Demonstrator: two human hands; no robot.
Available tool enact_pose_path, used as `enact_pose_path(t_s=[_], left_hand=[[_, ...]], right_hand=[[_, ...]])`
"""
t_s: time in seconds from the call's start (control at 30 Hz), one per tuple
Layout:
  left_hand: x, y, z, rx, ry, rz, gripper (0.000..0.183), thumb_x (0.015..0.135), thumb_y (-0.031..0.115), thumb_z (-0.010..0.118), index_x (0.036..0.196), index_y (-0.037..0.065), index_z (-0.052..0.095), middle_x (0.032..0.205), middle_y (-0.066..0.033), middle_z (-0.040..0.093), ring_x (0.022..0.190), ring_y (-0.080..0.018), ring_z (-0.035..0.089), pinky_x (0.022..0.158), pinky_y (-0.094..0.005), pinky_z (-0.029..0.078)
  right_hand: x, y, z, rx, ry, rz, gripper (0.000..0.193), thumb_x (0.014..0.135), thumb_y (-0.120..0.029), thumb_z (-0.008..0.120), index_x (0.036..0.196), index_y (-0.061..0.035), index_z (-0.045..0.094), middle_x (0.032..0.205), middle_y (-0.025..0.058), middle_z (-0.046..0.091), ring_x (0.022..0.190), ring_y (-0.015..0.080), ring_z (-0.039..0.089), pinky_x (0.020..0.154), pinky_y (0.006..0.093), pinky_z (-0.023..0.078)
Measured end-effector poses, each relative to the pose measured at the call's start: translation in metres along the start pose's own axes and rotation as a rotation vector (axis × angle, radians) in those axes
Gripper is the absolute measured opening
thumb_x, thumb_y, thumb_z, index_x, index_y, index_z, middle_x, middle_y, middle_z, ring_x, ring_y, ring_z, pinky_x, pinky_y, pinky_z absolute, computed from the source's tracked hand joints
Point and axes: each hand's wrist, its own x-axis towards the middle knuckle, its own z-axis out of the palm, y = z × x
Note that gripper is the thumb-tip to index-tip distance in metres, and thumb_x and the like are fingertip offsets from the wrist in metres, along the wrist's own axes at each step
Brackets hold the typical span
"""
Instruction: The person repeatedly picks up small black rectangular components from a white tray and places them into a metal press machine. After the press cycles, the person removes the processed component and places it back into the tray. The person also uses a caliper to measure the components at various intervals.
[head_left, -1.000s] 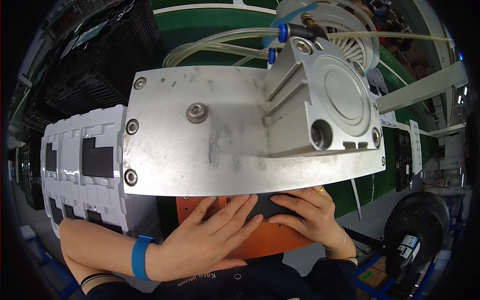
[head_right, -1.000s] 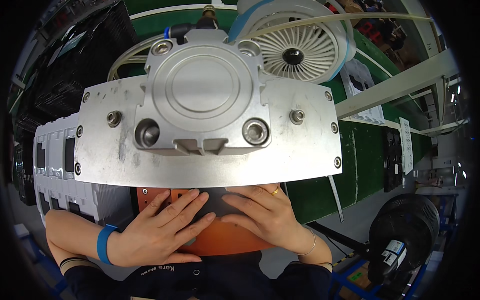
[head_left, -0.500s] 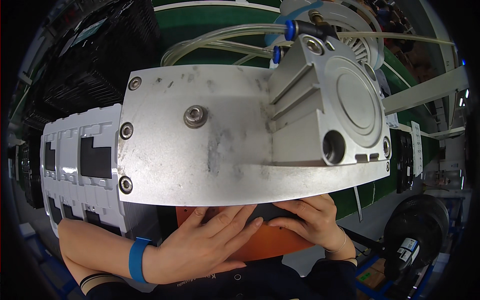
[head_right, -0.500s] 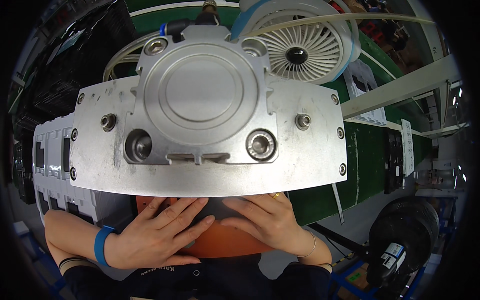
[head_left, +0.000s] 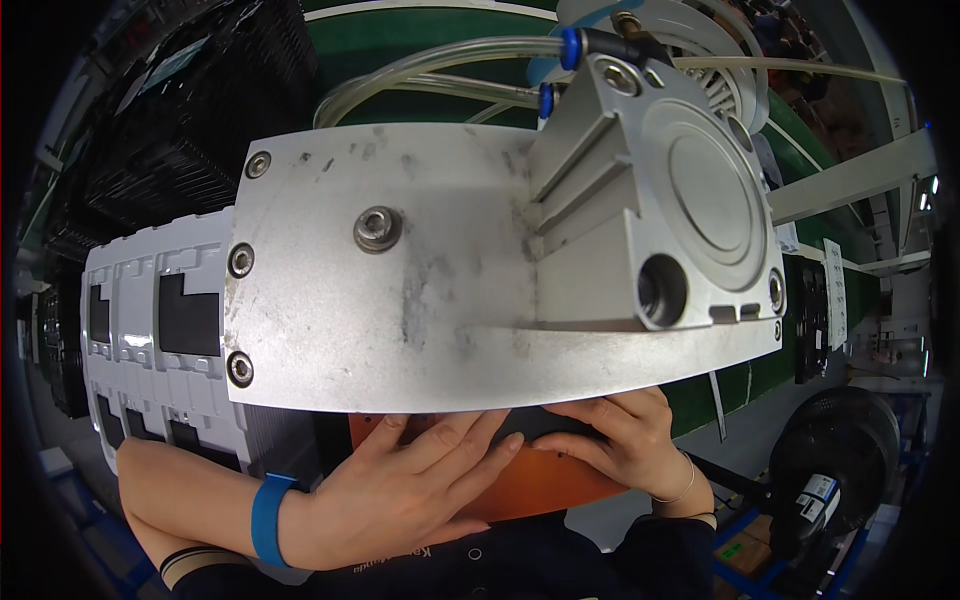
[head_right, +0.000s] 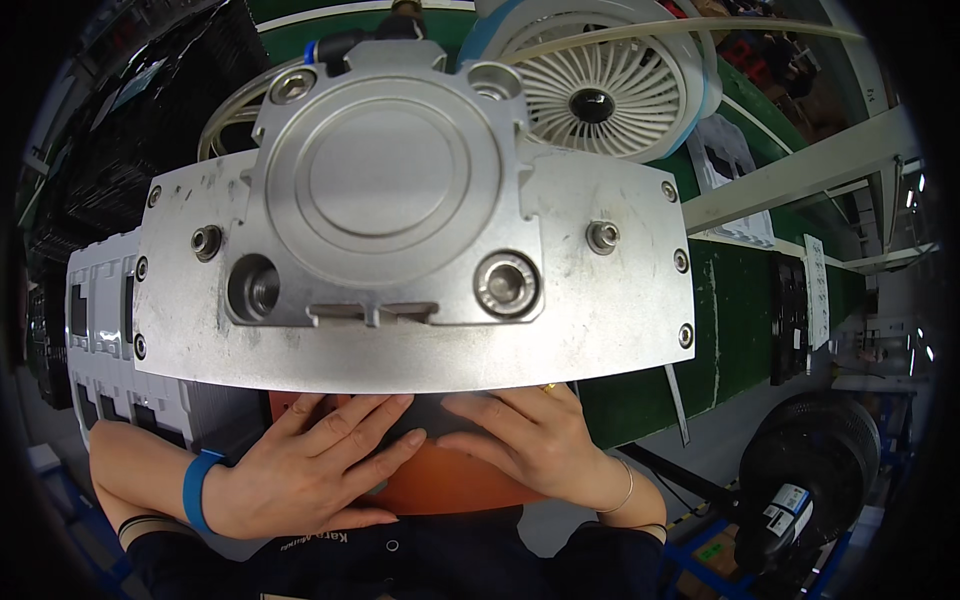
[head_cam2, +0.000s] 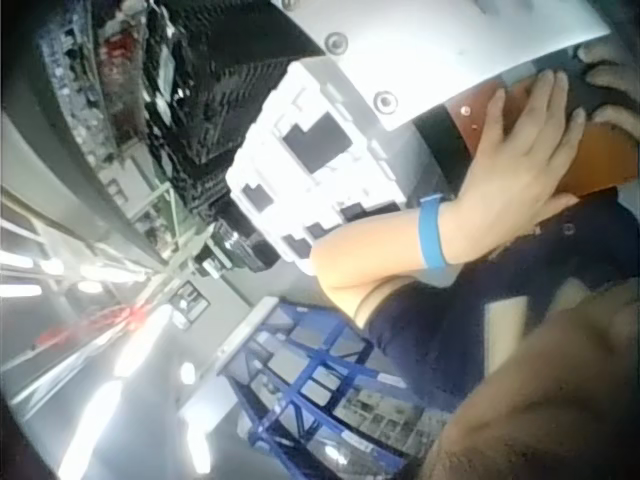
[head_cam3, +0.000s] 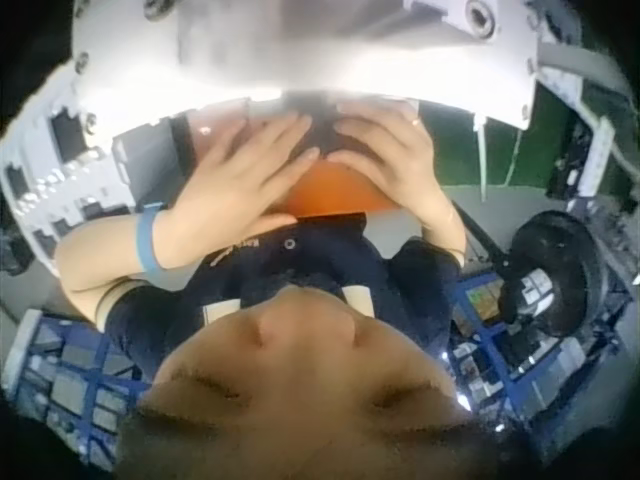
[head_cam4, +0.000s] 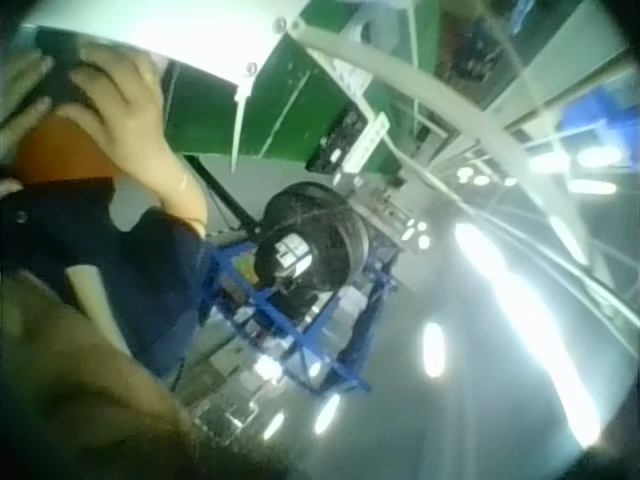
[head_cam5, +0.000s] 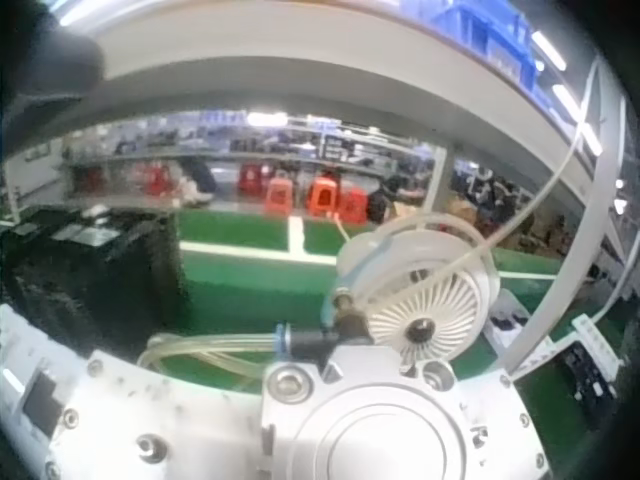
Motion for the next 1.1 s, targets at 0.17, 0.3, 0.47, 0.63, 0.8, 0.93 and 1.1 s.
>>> enact_pose_path(t_s=[0.17, 0.3, 0.47, 0.63, 0.8, 0.93, 1.1], left_hand=[[0.001, 0.000, -0.001, -0.006, 0.016, 0.001, 0.072, 0.087, 0.060, 0.058, 0.139, 0.011, 0.051, 0.151, -0.0189, 0.040, 0.141, -0.0302, 0.037, 0.110, -0.0503, 0.034], [0.002, -0.003, 0.000, -0.051, 0.058, 0.015, 0.069, 0.088, 0.056, 0.061, 0.139, 0.010, 0.051, 0.150, -0.0188, 0.041, 0.140, -0.0312, 0.038, 0.108, -0.0490, 0.036], [0.003, -0.008, 0.006, -0.135, 0.206, 0.075, 0.064, 0.088, 0.047, 0.065, 0.137, 0.009, 0.052, 0.145, -0.0184, 0.045, 0.133, -0.0326, 0.045, 0.104, -0.0474, 0.040], [0.005, -0.010, -0.006, -0.370, 0.417, 0.002, 0.038, 0.086, 0.024, 0.074, 0.117, 0.005, 0.064, 0.111, -0.0124, 0.063, 0.084, -0.0219, 0.062, 0.071, -0.0321, 0.052], [0.001, -0.004, -0.013, -0.871, 0.478, -0.189, 0.028, 0.087, 0.020, 0.075, 0.107, 0.002, 0.067, 0.085, -0.0078, 0.066, 0.062, -0.0098, 0.058, 0.055, -0.0250, 0.045], [-0.027, -0.009, 0.002, -1.112, 0.489, -0.231, 0.031, 0.088, 0.028, 0.074, 0.086, 0.000, 0.064, 0.059, -0.0045, 0.048, 0.056, -0.0092, 0.046, 0.052, -0.0277, 0.039], [-0.145, -0.074, -0.028, -1.072, 0.761, -0.719, 0.022, 0.091, 0.015, 0.071, 0.108, 0.002, 0.071, 0.093, -0.0005, 0.072, 0.072, -0.0011, 0.056, 0.059, -0.0212, 0.041]], right_hand=[[0.004, -0.005, -0.002, 0.010, -0.018, 0.018, 0.037, 0.067, -0.022, 0.086, 0.097, -0.0072, 0.070, 0.104, 0.0073, 0.066, 0.091, 0.0232, 0.061, 0.078, 0.0318, 0.048], [0.010, -0.009, -0.007, 0.041, -0.077, 0.045, 0.034, 0.069, -0.018, 0.084, 0.097, -0.0078, 0.068, 0.112, 0.0073, 0.063, 0.097, 0.0257, 0.056, 0.083, 0.0346, 0.045], [0.013, -0.011, -0.012, 0.077, -0.145, 0.106, 0.030, 0.072, -0.012, 0.081, 0.097, -0.0100, 0.064, 0.112, 0.0062, 0.056, 0.097, 0.0273, 0.052, 0.087, 0.0363, 0.042], [0.007, -0.025, -0.019, 0.226, -0.054, 0.202, 0.031, 0.072, -0.004, 0.081, 0.096, -0.0074, 0.062, 0.106, 0.0073, 0.057, 0.100, 0.0241, 0.058, 0.085, 0.0335, 0.048], [-0.008, -0.040, -0.013, 0.737, 0.094, 0.401, 0.028, 0.076, 0.006, 0.079, 0.088, -0.0023, 0.056, 0.097, 0.0085, 0.065, 0.092, 0.0129, 0.063, 0.081, 0.0280, 0.054], [0.003, -0.068, 0.007, 0.852, 0.056, 0.318, 0.037, 0.073, 0.003, 0.083, 0.099, -0.0023, 0.056, 0.107, 0.0109, 0.065, 0.100, 0.0156, 0.064, 0.085, 0.0302, 0.054], [0.026, -0.084, 0.010, 0.616, 0.095, 0.214, 0.053, 0.070, -0.010, 0.088, 0.114, -0.0021, 0.060, 0.116, 0.0094, 0.063, 0.107, 0.0195, 0.064, 0.084, 0.0310, 0.054]])
